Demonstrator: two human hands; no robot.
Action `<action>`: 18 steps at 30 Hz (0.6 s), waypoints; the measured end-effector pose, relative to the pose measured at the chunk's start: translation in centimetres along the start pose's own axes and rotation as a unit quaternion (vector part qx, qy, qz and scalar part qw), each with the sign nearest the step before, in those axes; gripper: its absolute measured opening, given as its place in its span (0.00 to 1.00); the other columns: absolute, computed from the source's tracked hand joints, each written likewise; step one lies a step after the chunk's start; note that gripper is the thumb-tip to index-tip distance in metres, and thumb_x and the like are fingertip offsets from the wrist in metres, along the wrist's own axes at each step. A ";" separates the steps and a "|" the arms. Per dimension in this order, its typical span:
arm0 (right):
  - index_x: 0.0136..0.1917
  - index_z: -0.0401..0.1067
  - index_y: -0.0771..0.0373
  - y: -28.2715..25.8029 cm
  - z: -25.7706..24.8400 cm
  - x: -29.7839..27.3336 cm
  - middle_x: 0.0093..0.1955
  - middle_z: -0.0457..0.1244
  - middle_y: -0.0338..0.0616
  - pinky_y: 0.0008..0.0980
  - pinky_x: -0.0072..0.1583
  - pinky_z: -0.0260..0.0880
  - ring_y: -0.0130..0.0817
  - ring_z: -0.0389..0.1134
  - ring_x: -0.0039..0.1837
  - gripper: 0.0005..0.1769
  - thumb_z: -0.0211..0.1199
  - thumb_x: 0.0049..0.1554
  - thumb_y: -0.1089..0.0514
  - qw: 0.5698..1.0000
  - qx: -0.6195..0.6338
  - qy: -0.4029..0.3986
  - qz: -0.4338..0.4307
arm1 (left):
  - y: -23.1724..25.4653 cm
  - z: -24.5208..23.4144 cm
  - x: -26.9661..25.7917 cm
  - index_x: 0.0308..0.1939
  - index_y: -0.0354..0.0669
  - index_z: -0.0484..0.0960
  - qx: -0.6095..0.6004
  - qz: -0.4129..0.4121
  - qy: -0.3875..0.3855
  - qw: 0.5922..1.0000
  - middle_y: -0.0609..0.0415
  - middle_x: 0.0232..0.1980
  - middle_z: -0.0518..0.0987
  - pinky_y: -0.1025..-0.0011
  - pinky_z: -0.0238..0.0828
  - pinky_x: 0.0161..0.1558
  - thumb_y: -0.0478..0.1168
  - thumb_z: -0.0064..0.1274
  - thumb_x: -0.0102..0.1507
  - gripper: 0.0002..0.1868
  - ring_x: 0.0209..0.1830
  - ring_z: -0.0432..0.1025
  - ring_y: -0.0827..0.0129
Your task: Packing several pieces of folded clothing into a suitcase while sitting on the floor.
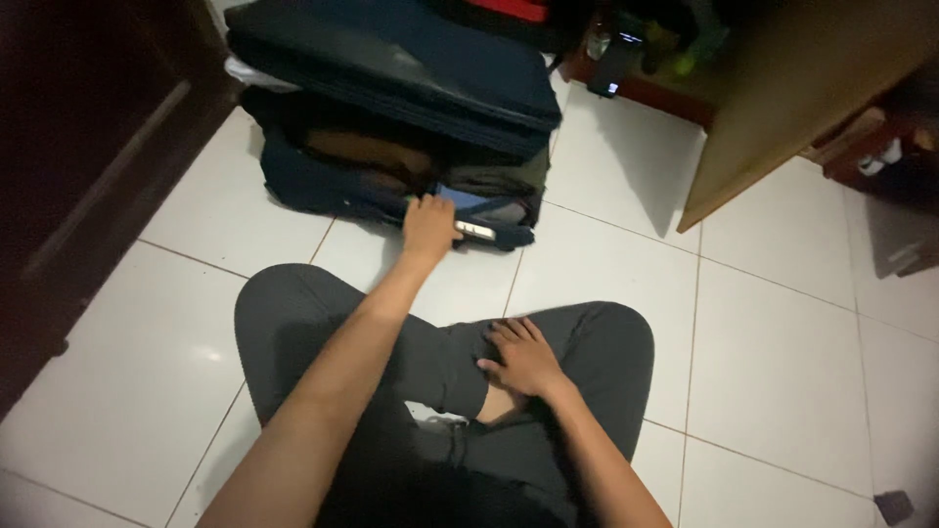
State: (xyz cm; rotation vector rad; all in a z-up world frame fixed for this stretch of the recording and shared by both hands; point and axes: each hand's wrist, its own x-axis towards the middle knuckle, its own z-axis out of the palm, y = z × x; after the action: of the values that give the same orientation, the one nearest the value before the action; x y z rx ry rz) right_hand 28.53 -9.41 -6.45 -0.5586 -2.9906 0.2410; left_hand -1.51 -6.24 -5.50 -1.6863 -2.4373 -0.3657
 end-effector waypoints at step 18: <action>0.67 0.64 0.62 -14.2 -15.3 -5.2 0.59 0.68 0.51 0.45 0.63 0.75 0.38 0.72 0.56 0.11 0.51 0.73 0.60 0.741 0.533 0.408 -0.029 | 0.7 -11.2 -4.3 0.66 0.35 0.64 -0.562 -0.130 0.115 0.809 0.44 0.63 0.72 0.59 0.71 0.60 0.52 0.55 0.68 0.31 0.63 0.71 0.55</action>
State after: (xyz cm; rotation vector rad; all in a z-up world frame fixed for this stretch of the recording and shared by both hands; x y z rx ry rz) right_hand 30.20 -22.27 10.73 -0.2743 -1.5985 1.2035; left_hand 0.58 -13.10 4.19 -1.3476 -2.3207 -2.2413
